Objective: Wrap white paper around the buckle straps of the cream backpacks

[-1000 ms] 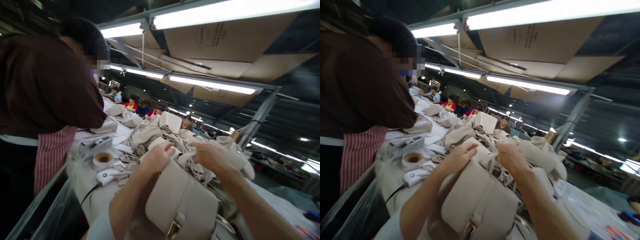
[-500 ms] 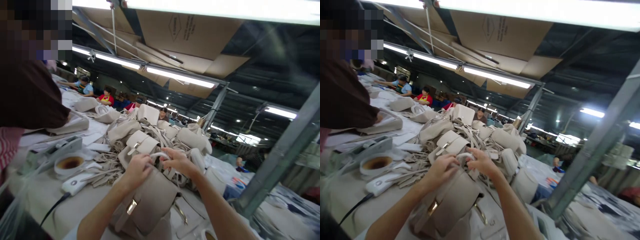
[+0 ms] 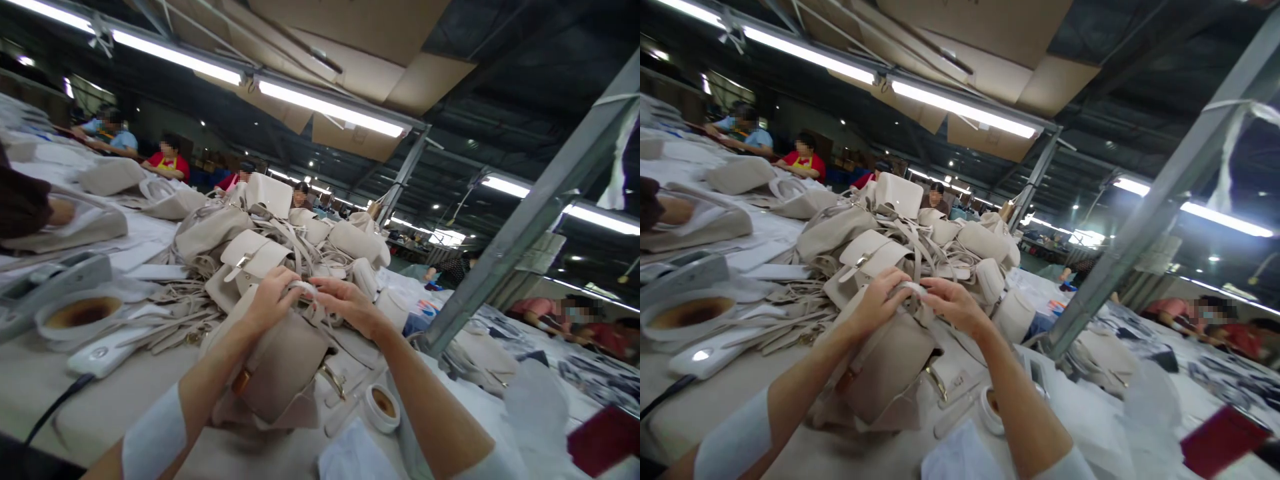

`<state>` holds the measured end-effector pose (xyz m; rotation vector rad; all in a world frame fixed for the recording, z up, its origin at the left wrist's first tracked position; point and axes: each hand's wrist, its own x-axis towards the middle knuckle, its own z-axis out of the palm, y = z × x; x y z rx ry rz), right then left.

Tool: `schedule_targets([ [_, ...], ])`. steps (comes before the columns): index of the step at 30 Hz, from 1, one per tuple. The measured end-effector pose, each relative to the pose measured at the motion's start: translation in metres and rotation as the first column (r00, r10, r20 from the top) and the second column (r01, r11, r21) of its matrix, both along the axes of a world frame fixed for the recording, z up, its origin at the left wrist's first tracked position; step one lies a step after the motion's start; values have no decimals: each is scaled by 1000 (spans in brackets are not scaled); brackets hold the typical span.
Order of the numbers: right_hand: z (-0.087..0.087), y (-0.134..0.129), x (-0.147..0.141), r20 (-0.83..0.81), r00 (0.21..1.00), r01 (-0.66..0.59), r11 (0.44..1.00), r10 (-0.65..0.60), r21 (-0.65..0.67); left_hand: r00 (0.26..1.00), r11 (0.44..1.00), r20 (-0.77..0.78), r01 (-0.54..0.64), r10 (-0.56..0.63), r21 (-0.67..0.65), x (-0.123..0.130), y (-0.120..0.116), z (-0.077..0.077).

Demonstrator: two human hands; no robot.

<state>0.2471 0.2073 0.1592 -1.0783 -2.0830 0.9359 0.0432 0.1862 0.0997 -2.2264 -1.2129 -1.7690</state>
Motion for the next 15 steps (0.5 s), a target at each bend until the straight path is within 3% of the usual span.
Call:
schedule_targets([
  [2,-25,3,26,90,976,199,980,-196,-21,997,996,15,-75,74,39,-2,7,-11],
  [4,-56,5,50,269,904,358,932,-332,-52,992,991,37,-123,121,54,-2,14,-19],
  [7,-107,5,69,570,725,506,861,-386,-61,987,983,18,-160,159,91,1,21,-27],
  [11,-163,6,62,714,521,551,823,-468,138,986,979,-58,-145,154,145,8,22,-32],
  [15,-191,15,55,730,445,463,831,-519,309,983,981,-129,-110,131,158,9,16,-33],
])
